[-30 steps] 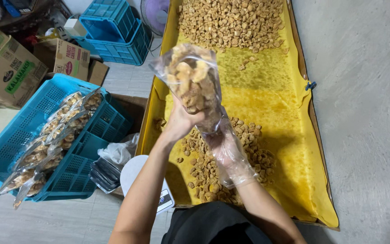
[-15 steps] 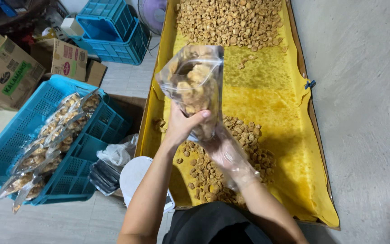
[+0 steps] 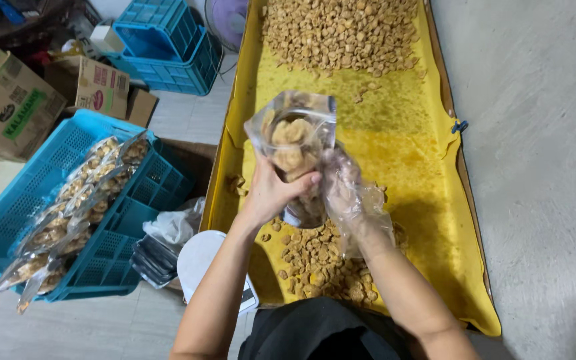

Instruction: The person scoops dried snack pieces from a yellow tray into clear plastic bags, weighs each bag on a digital scale, and places the filled bags into a blue crate. The process is repeated continuously.

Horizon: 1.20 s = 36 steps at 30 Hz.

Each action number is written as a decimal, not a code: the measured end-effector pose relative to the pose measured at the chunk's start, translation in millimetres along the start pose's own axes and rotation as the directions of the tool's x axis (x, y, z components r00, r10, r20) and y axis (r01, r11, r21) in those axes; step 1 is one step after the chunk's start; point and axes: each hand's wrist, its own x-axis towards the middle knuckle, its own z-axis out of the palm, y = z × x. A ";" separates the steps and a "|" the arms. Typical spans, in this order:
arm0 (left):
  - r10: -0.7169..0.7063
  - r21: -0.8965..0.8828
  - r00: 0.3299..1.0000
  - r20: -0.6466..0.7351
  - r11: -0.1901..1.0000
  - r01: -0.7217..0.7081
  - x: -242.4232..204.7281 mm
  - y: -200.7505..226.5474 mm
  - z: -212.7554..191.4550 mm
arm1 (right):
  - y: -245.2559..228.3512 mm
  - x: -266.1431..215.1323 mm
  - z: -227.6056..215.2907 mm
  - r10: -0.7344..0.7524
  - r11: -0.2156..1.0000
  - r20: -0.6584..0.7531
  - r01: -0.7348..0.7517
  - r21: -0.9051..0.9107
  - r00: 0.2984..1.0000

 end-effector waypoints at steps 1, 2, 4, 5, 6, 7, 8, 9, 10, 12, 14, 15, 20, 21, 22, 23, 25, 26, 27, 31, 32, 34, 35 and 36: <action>0.021 -0.047 1.000 -0.008 0.999 -0.022 -1.2 -2.3 -0.6 | -1.8 -1.2 -0.9 0.096 0.965 0.004 -0.094 0.244 0.995; 0.042 -0.093 0.999 -0.018 0.995 -0.044 -2.3 -5.2 -1.9 | -4.9 -2.2 -2.4 0.188 0.863 0.031 -0.180 0.472 0.982; 0.020 -0.128 0.999 -0.032 0.991 -0.024 0.8 -12.6 -3.6 | -11.2 -0.4 -3.4 0.310 0.894 0.007 -0.295 0.337 0.951; -0.037 -0.118 0.999 -0.029 0.992 0.034 0.3 -17.5 -2.3 | -15.3 -3.8 -2.6 0.377 0.894 -0.014 -0.360 0.268 0.926; -0.094 -0.107 0.995 -0.026 0.990 0.091 -0.4 -22.2 -1.4 | -18.7 -7.3 -1.9 0.380 0.862 0.023 -0.364 0.352 0.925; -0.054 -0.184 0.998 -0.020 0.982 0.049 2.3 -26.0 -1.0 | -19.7 -7.1 -1.2 0.374 0.827 0.056 -0.360 0.433 0.926; -0.013 -0.261 1.000 -0.017 0.965 0.008 7.1 -28.5 1.7 | -19.8 -6.4 0.4 0.364 0.783 0.089 -0.357 0.509 0.927; 0.020 -0.335 1.000 -0.023 0.942 -0.027 7.1 -29.1 1.8 | -20.5 -8.0 2.6 0.323 0.797 0.035 -0.292 0.528 0.946; 0.108 -0.181 0.993 -0.055 0.976 -0.117 6.1 -27.2 0.2 | -21.0 -9.9 4.1 0.281 0.809 -0.021 -0.225 0.544 0.959; 0.286 0.140 0.956 -0.059 0.951 -0.276 3.4 -15.3 -6.4 | -23.5 -16.0 3.6 0.267 0.820 -0.078 -0.183 0.543 0.961; 0.246 -0.218 0.967 -0.069 0.942 -0.256 9.8 6.2 -21.1 | -22.3 -7.3 -2.8 0.290 0.831 -0.069 -0.215 0.513 0.954; 0.219 -0.388 0.974 -0.065 0.894 -0.227 8.6 18.6 -33.8 | -24.7 -5.7 -6.4 0.310 0.833 -0.064 -0.238 0.499 0.949; 0.042 0.385 0.991 0.127 0.919 -0.088 20.5 60.3 -77.0 | -49.5 2.9 -14.0 0.380 0.881 -0.025 -0.354 0.315 0.925; -0.010 0.558 0.988 0.153 0.826 -0.078 26.8 63.0 -75.6 | -55.2 6.4 -11.8 0.380 0.872 -0.012 -0.354 0.338 0.925; -0.173 0.426 0.971 0.168 0.901 0.087 32.5 64.8 -73.5 | -61.6 7.6 -9.7 0.380 0.862 0.001 -0.355 0.361 0.925; -0.325 0.287 0.921 0.214 0.922 0.259 39.2 65.0 -69.5 | -66.7 7.4 -7.1 0.384 0.851 0.009 -0.358 0.383 0.923; -0.428 0.157 0.854 0.296 0.904 0.399 43.9 62.8 -57.1 | -72.7 0.7 -3.9 0.442 0.863 0.021 -0.432 0.263 0.897; -0.402 0.164 0.862 0.309 0.915 0.368 44.4 61.1 -49.8 | -72.7 -4.8 -3.7 0.473 0.861 0.020 -0.468 0.198 0.881; -0.373 0.173 0.870 0.323 0.927 0.334 45.8 60.0 -46.0 | -69.0 -8.2 -2.4 0.459 0.861 0.015 -0.448 0.240 0.889; -0.454 0.250 0.843 0.290 0.886 0.391 43.3 57.2 -43.8 | -41.0 -22.3 -4.8 0.416 0.859 -0.008 -0.391 0.331 0.909; -0.460 0.181 0.834 0.305 0.888 0.423 44.7 56.8 -45.3 | -34.6 -24.9 -9.1 0.407 0.863 -0.017 -0.379 0.335 0.913; -0.436 -0.024 0.831 0.345 0.881 0.473 47.1 54.6 -46.4 | -31.8 -35.1 -21.1 0.582 0.730 -0.039 -0.501 0.465 0.812; -0.398 -0.157 0.842 0.363 0.865 0.477 50.7 54.3 -47.3 | -33.5 -38.2 -27.4 0.657 0.655 -0.042 -0.541 0.528 0.753; -0.359 -0.287 0.854 0.377 0.831 0.476 53.8 54.0 -48.1 | -37.9 -41.5 -32.0 0.725 0.573 -0.038 -0.571 0.588 0.688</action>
